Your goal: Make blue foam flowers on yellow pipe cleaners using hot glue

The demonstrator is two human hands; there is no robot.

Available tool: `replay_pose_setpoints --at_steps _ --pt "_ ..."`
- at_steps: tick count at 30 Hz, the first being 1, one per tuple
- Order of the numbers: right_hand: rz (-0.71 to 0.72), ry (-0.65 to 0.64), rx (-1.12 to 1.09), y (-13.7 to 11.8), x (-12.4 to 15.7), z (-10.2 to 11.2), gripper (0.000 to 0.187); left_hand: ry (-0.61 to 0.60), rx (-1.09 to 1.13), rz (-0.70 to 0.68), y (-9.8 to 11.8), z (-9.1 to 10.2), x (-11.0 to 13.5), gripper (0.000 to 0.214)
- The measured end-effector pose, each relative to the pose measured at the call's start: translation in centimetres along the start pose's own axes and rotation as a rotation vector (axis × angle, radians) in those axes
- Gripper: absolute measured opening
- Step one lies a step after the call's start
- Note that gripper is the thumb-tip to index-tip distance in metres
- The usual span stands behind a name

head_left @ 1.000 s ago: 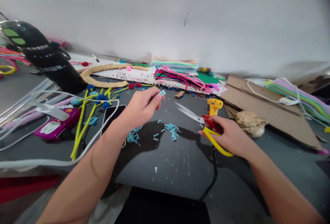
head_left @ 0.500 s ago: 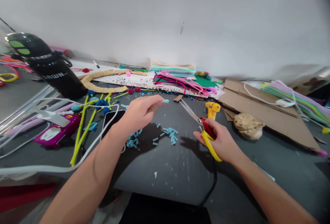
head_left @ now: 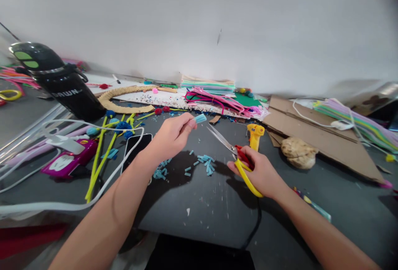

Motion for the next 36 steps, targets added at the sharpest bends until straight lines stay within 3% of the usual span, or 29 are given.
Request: replay_pose_setpoints --at_steps 10,21,36 --pt "0.068 -0.045 -0.122 -0.5 0.0 -1.5 0.039 0.009 0.207 0.056 0.3 -1.6 0.3 0.033" --pt "0.074 -0.021 -0.115 -2.0 0.1 -1.6 0.042 -0.025 0.215 0.063 0.9 -2.2 0.3 0.036" --pt "0.051 -0.007 -0.132 -1.8 0.1 -2.0 0.042 -0.081 0.204 0.066 1.3 -2.7 0.4 0.036"
Point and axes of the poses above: each hand's wrist, its own x-axis away from the middle knuckle, its own z-axis out of the back of the hand, y = z × x, the point moved 8 cm from there along -x, towards the middle knuckle, and after that the axes turned 1 degree about x, right-handed, at the moved point
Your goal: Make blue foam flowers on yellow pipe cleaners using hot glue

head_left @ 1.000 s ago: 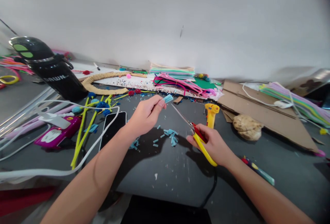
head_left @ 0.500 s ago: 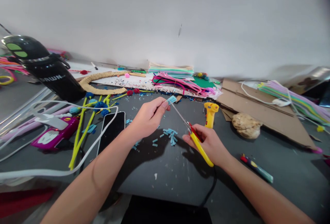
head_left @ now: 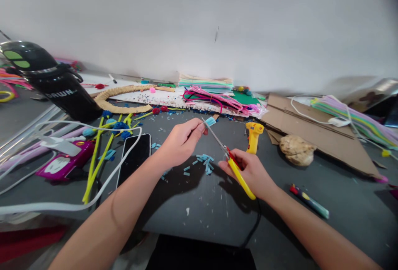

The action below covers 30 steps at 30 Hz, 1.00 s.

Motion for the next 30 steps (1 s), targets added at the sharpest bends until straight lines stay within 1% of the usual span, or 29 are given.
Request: replay_pose_setpoints --at_steps 3,8,11,15,18,26,28,30 --pt "0.003 0.007 -0.002 -0.2 0.1 0.0 0.043 -0.002 0.002 0.002 0.0 -0.1 0.0 0.037" --pt "-0.030 -0.017 0.029 -0.3 0.3 -0.1 0.044 -0.013 0.006 0.003 0.0 -0.2 0.0 0.037" --pt "-0.005 0.000 0.135 -0.7 0.4 0.2 0.045 -0.028 -0.012 0.000 0.1 -0.3 0.0 0.037" --pt "0.020 0.032 0.368 -1.0 0.5 0.6 0.045 -0.043 -0.043 -0.011 0.4 -0.3 0.0 0.036" --pt "0.028 0.030 0.449 -1.1 0.7 0.6 0.042 -0.053 -0.044 -0.013 0.5 -0.4 0.0 0.036" --pt "0.017 -0.012 0.382 -0.7 0.7 0.0 0.032 -0.070 -0.038 0.003 0.4 -0.8 0.0 0.036" --pt "0.019 -0.015 0.341 -0.8 0.7 -0.1 0.033 -0.077 -0.039 0.010 0.5 -0.6 0.0 0.036" --pt "0.011 -0.046 0.273 -1.1 1.1 -0.4 0.038 -0.102 -0.029 0.030 0.5 -0.4 0.0 0.035"
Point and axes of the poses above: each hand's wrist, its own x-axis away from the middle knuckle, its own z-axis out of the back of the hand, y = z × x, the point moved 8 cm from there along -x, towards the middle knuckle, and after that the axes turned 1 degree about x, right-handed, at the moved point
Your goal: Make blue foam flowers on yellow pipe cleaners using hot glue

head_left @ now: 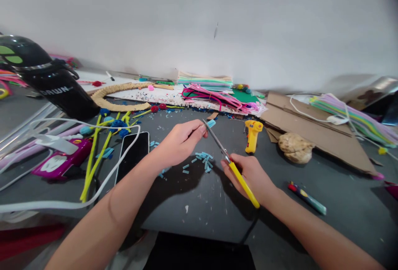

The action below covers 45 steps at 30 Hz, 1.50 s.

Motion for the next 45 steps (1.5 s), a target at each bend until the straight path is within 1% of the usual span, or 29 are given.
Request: replay_pose_setpoints --at_steps 2,5,7,10,13,17,21,23,24,26,28,31,36,41,45 --pt "-0.045 -0.090 -0.111 -0.4 0.8 -0.7 0.042 -0.070 0.019 0.049 -0.2 0.0 0.2 0.035" --pt "-0.219 -0.311 -0.342 -0.7 2.6 -2.8 0.050 -0.201 0.027 0.162 -0.8 -0.2 0.6 0.034" --pt "-0.313 -0.424 -0.480 -1.2 3.6 -4.1 0.055 -0.224 -0.007 0.217 -1.3 -0.2 0.8 0.035" --pt "-0.345 -0.487 -0.599 -2.1 3.7 -5.1 0.058 -0.218 -0.068 0.270 -2.2 -0.2 0.7 0.036" --pt "-0.341 -0.495 -0.604 -2.4 3.1 -5.3 0.058 -0.195 -0.088 0.282 -2.9 -0.2 0.5 0.037" --pt "-0.319 -0.454 -0.514 -2.0 2.5 -4.9 0.057 -0.162 -0.033 0.326 -3.6 0.0 0.5 0.039" --pt "-0.271 -0.384 -0.405 -1.7 1.8 -3.6 0.050 -0.136 0.102 0.345 -3.2 -0.1 0.6 0.039" --pt "-0.266 -0.383 -0.369 -1.8 1.6 -2.9 0.048 -0.114 0.162 0.348 -2.9 0.0 0.6 0.036" --pt "-0.275 -0.401 -0.362 -1.8 1.5 -2.8 0.048 -0.106 0.193 0.341 -2.8 0.0 0.7 0.040" --pt "-0.308 -0.443 -0.350 -1.9 1.6 -2.6 0.050 -0.109 0.253 0.298 -2.4 0.0 0.6 0.054" --pt "-0.335 -0.461 -0.336 -1.9 1.7 -2.4 0.052 -0.132 0.294 0.233 -2.0 -0.2 0.5 0.060" --pt "-0.335 -0.449 -0.314 -1.8 1.7 -2.3 0.052 -0.156 0.312 0.165 -1.6 -0.2 0.3 0.054" --pt "-0.304 -0.434 -0.320 -1.6 1.7 -2.3 0.046 -0.180 0.296 0.129 -1.4 -0.5 0.2 0.040" --pt "-0.245 -0.420 -0.312 -1.5 1.7 -2.2 0.043 -0.183 0.292 0.090 -1.6 -0.5 0.2 0.039" --pt "-0.207 -0.406 -0.317 -1.3 1.7 -2.3 0.044 -0.214 0.303 0.071 -1.7 -0.7 0.3 0.035"
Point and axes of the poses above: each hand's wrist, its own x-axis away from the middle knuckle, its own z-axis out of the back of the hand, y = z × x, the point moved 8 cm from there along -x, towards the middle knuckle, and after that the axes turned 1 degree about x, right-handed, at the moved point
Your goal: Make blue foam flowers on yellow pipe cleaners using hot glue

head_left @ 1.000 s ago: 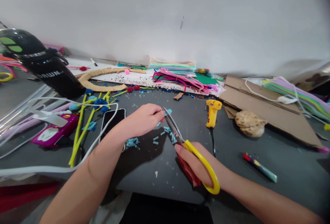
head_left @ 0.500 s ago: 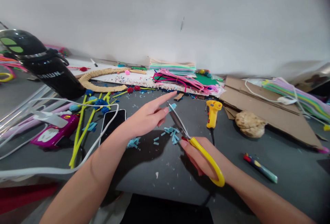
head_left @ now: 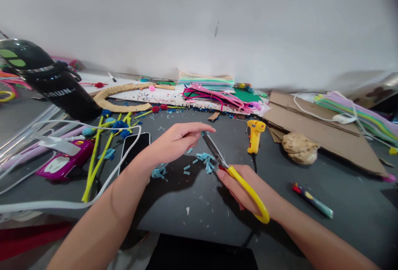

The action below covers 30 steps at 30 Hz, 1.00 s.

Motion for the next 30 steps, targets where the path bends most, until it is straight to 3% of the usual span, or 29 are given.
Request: replay_pose_setpoints --at_steps 6,22,30 --pt "0.022 0.061 0.015 0.53 0.00 0.08 0.045 0.026 -0.040 0.018 0.14 0.21 0.07 0.029" --pt "0.060 0.123 0.084 0.23 0.11 0.64 0.042 -0.041 0.016 0.078 -0.08 -0.28 0.27 0.024" --pt "-0.036 0.071 0.010 1.02 0.33 0.49 0.045 -0.071 -0.039 0.060 -0.27 -0.38 0.09 0.029"
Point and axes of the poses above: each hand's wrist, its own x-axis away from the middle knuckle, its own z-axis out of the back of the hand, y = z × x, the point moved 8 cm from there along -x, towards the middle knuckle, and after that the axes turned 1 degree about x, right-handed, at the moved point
